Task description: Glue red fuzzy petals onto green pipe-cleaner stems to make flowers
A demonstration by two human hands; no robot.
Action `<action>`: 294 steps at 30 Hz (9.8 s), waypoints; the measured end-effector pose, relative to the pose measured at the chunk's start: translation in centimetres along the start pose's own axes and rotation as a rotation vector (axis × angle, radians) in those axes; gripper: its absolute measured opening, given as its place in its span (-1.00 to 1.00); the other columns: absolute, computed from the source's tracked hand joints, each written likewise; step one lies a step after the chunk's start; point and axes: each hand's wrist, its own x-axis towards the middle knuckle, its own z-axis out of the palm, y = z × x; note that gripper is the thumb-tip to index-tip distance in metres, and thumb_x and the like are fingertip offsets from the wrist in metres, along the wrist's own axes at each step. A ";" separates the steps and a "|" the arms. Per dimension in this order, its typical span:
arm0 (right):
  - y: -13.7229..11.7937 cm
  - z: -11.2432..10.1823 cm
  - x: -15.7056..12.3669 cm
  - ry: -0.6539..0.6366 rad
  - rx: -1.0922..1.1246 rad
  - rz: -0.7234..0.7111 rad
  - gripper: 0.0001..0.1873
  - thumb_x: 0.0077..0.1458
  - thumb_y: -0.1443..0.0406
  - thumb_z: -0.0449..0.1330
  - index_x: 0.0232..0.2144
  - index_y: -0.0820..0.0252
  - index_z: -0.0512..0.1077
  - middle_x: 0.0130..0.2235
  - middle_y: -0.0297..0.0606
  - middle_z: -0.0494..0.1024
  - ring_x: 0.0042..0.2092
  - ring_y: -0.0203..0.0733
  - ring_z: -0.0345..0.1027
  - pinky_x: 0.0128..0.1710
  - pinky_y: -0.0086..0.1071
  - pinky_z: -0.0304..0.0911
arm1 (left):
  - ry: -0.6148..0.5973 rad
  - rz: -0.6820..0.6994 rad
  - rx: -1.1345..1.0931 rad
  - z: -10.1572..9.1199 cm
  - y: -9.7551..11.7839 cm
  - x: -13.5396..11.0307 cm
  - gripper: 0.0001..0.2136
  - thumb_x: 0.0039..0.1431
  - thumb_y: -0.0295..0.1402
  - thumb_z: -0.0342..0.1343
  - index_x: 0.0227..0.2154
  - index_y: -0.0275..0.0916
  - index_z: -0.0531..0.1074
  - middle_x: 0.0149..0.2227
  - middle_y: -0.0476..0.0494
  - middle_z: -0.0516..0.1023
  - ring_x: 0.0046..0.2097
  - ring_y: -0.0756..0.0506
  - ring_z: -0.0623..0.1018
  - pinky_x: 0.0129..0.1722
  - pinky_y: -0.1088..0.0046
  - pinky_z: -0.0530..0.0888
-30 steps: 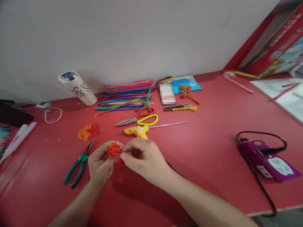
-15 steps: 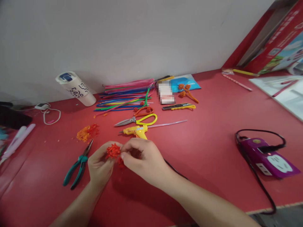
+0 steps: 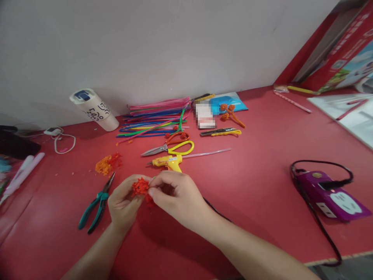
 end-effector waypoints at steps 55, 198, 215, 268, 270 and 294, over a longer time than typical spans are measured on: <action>0.4 0.0 0.2 0.004 0.070 0.131 -0.89 -0.10 0.26 0.13 -0.55 0.21 0.34 -0.58 -0.42 0.30 -0.55 -0.40 0.11 -0.55 -0.50 0.10 | -0.018 0.052 0.054 -0.1 -0.7 0.2 -0.91 0.00 -0.50 0.11 -0.47 -0.27 0.51 -0.42 -0.21 0.57 -0.36 -0.10 0.55 -0.37 0.40 0.51; 3.3 -0.4 1.0 0.140 -0.394 -0.040 -0.73 0.02 0.09 0.10 -0.53 0.14 0.33 -0.55 -0.33 0.38 -0.52 -0.25 0.25 -0.54 -0.43 0.19 | 0.366 -0.874 -0.699 0.3 -0.1 2.1 -0.79 -0.18 -0.36 0.27 -0.56 -0.27 0.32 -0.65 0.06 0.44 -0.72 0.15 0.30 -0.77 0.72 0.19; 3.2 -0.5 1.0 0.129 -0.389 -0.030 -0.70 0.02 0.07 0.09 -0.51 0.18 0.33 -0.54 -0.31 0.38 -0.51 -0.25 0.26 -0.50 -0.41 0.22 | 0.357 -0.867 -0.734 0.4 -0.2 2.0 -0.81 -0.14 -0.39 0.25 -0.54 -0.27 0.31 -0.63 0.04 0.47 -0.71 0.15 0.31 -0.76 0.74 0.20; 6.1 -3.2 4.6 0.227 -1.234 -0.074 -0.71 0.14 0.19 0.05 -0.45 0.30 0.41 -0.38 0.01 0.46 -0.29 -0.04 0.32 -0.32 -0.29 0.07 | 0.396 -0.741 -0.608 -0.7 -2.6 2.5 -0.84 -0.14 -0.39 0.24 -0.54 -0.28 0.35 -0.60 0.00 0.50 -0.68 0.14 0.33 -0.73 0.69 0.22; 5.6 -2.7 4.7 0.188 -1.262 -0.161 -0.77 0.17 0.29 0.02 -0.32 0.32 0.42 -0.27 0.01 0.46 -0.21 -0.03 0.29 -0.25 -0.27 0.08 | 0.387 -0.746 -0.612 -0.6 -2.3 2.6 -0.83 -0.15 -0.38 0.24 -0.55 -0.29 0.35 -0.61 0.01 0.50 -0.69 0.13 0.33 -0.75 0.68 0.20; 4.4 -0.4 4.0 -0.016 -0.210 -0.074 -0.89 0.07 0.35 -0.02 -0.36 0.17 0.30 -0.44 -0.33 0.52 -0.37 -0.27 0.47 -0.33 -0.37 0.36 | 0.220 -0.781 -0.688 0.7 -2.0 1.6 -0.89 -0.15 -0.39 0.27 -0.55 -0.30 0.47 -0.45 -0.08 0.56 -0.48 0.05 0.47 -0.47 0.59 0.37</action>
